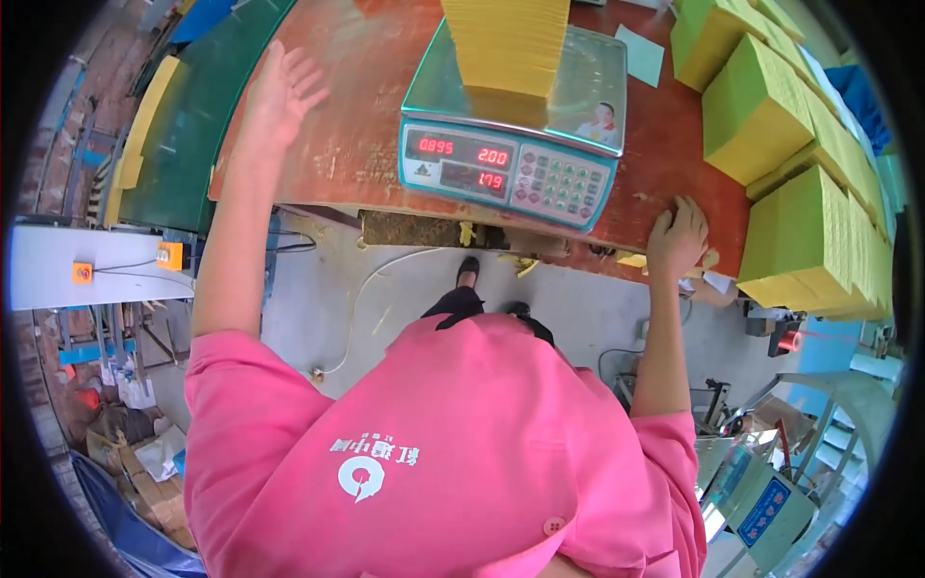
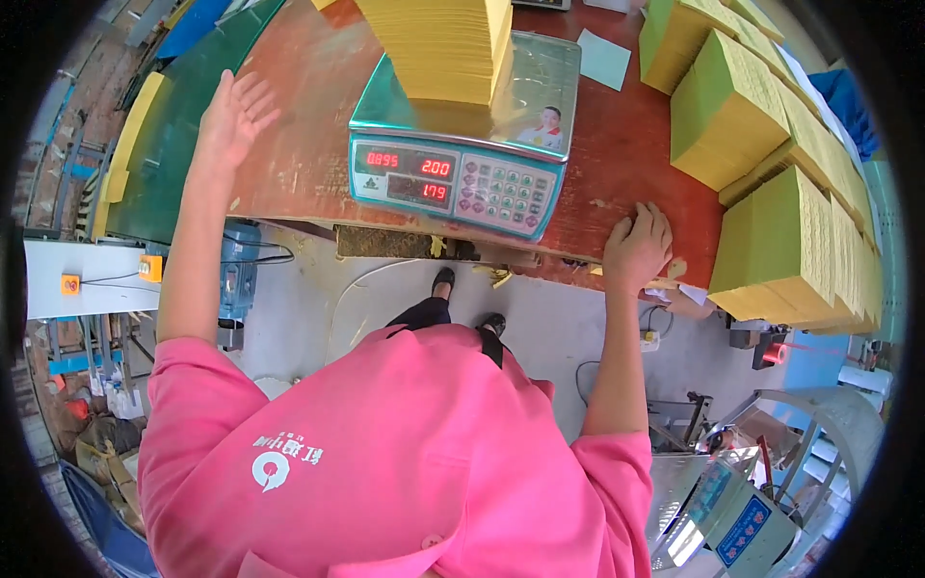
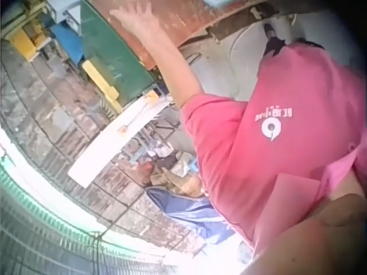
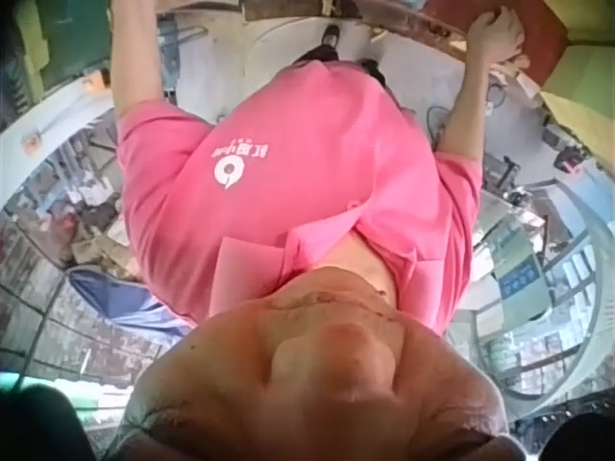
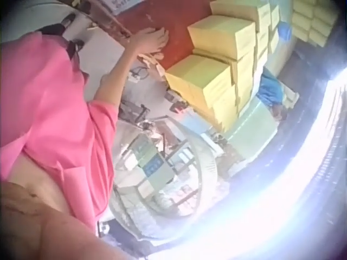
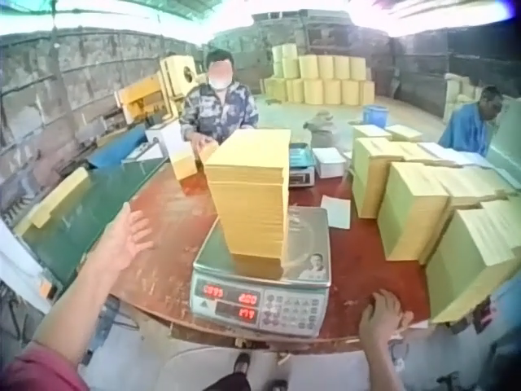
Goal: The recorder weighs stacks of yellow paper blocks on a digital scale and organizes them on a work table.
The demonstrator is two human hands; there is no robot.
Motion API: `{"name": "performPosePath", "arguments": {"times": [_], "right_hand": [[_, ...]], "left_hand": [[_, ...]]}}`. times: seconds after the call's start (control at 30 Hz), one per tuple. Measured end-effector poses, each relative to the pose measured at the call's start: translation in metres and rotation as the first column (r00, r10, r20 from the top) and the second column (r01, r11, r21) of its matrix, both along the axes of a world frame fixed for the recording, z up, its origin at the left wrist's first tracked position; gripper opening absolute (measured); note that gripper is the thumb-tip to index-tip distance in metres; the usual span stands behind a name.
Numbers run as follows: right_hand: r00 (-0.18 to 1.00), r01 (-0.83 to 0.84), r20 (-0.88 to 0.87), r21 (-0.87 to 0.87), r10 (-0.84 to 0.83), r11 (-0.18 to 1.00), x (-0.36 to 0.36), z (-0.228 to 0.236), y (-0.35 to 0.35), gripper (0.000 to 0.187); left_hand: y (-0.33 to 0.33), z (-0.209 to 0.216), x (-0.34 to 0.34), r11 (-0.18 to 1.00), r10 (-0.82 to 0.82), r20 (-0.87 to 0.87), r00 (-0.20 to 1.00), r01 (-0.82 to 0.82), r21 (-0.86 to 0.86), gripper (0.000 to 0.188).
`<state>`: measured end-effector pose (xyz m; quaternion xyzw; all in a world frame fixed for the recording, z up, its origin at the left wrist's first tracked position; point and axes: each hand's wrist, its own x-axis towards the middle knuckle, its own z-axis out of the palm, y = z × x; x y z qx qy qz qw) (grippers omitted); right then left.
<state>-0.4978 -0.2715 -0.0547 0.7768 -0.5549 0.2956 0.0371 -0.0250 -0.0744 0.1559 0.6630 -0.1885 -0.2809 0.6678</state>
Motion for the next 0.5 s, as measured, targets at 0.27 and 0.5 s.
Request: {"name": "performPosePath", "arguments": {"times": [0.27,0.5], "right_hand": [[1.0,0.002,-0.011,0.011,-0.002,1.0,0.006,-0.002,-0.004,0.031],[0.95,-0.065,0.311,0.115,0.026,0.991,0.012,0.023,-0.026,0.025]], "left_hand": [[-0.009,-0.002,0.027,1.0,-0.026,-0.065,0.998,0.025,-0.018,0.076],[-0.072,0.047,0.039,0.968,-0.243,-0.006,0.97,0.242,-0.069,0.077]]}}
